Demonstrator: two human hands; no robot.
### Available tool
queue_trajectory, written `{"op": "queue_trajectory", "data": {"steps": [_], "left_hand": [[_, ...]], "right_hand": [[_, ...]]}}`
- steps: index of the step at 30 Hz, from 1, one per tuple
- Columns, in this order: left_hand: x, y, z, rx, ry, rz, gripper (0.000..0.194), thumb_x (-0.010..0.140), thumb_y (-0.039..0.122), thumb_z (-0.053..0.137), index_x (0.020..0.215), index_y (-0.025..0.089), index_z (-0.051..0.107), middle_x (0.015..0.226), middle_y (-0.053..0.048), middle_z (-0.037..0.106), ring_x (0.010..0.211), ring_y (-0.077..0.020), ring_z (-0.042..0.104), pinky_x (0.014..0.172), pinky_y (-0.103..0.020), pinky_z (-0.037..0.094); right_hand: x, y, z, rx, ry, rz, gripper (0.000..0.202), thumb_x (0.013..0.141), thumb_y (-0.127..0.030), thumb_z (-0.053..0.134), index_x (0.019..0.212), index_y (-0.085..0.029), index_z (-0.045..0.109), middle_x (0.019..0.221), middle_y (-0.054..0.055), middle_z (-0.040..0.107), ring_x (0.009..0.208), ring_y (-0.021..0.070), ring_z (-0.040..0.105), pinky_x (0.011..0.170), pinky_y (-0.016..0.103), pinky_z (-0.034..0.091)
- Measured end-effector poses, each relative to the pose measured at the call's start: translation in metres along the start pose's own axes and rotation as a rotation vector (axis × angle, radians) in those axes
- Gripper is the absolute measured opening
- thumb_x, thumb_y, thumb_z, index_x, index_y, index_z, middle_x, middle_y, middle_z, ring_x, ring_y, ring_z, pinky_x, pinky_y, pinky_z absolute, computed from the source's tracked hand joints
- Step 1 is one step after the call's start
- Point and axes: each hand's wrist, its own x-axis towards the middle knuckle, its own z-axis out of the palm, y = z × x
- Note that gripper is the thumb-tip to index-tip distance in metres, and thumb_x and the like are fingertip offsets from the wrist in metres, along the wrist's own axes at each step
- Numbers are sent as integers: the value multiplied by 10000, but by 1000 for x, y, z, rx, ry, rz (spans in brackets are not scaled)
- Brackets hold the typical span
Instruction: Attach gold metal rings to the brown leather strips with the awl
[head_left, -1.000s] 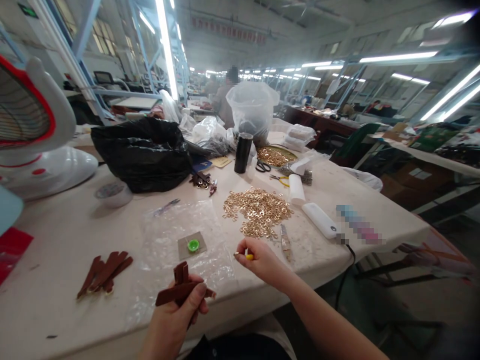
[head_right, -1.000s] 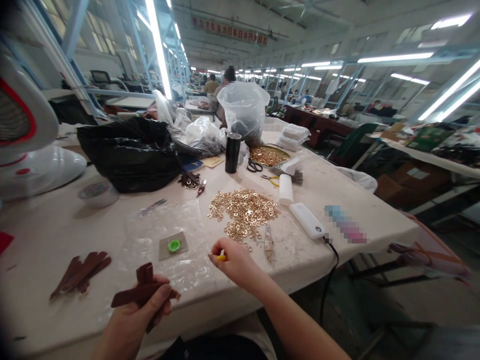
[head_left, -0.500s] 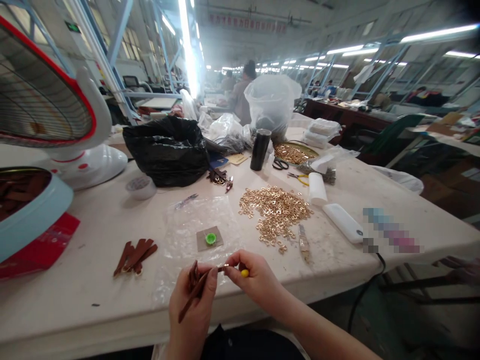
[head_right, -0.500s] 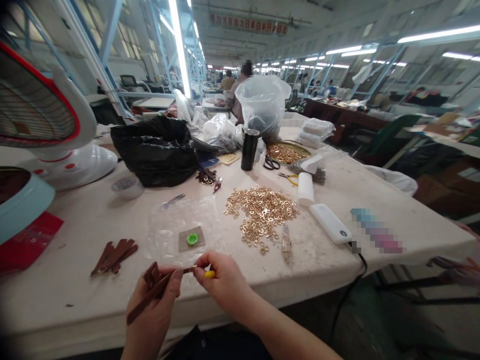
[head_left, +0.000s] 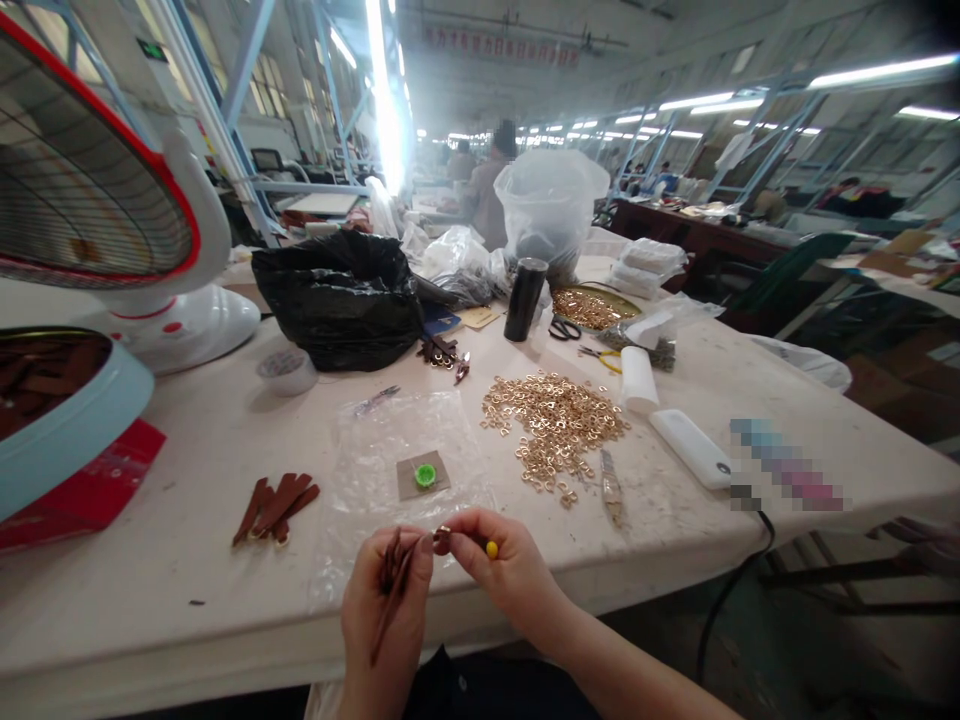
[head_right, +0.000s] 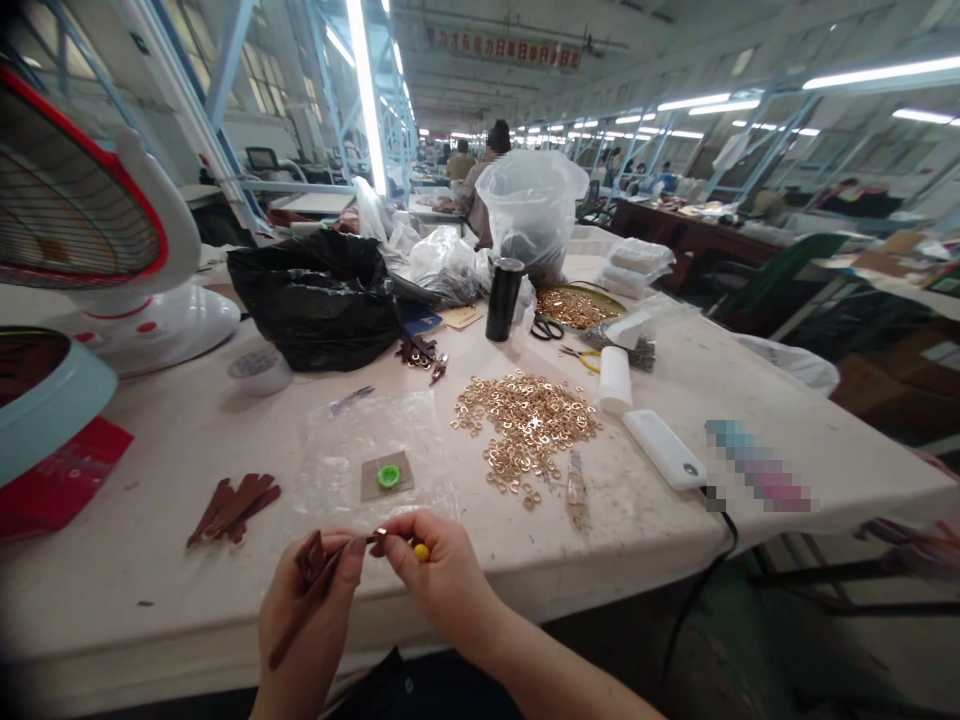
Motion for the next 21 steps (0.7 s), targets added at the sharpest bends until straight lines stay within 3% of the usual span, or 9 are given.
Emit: {"op": "queue_trajectory", "data": {"steps": [7, 12, 17, 21], "left_hand": [[-1, 3, -2, -26, 8, -55, 103, 719, 305, 617, 711, 209, 580, 688, 24, 639, 621, -133, 609, 587, -223, 491], [-3, 4, 0, -19, -39, 39, 67, 746, 256, 600, 701, 215, 571, 672, 28, 621, 601, -125, 599, 554, -213, 488], [-3, -5, -1, 11, -147, 228, 46, 748, 194, 596, 735, 211, 555, 741, 5, 609, 642, -132, 607, 552, -221, 497], [-4, -8, -4, 64, -124, 202, 66, 751, 194, 591, 716, 210, 538, 730, 5, 599, 625, -131, 599, 531, -220, 487]], "right_hand": [[0, 1, 1, 15, -6, 38, 149, 744, -301, 602, 704, -158, 610, 637, 16, 641, 577, 118, 539, 570, 236, 433], [1, 4, 3, -3, 9, 33, 141, 742, -287, 595, 685, -158, 589, 622, 2, 618, 568, 111, 527, 555, 224, 423], [2, 8, 6, -53, 74, 2, 123, 746, -275, 573, 734, -159, 612, 641, -3, 620, 590, 112, 532, 570, 221, 432], [-1, 7, 7, -83, 53, -56, 124, 770, -252, 547, 787, -163, 631, 704, 25, 661, 636, 128, 572, 601, 235, 458]]}}
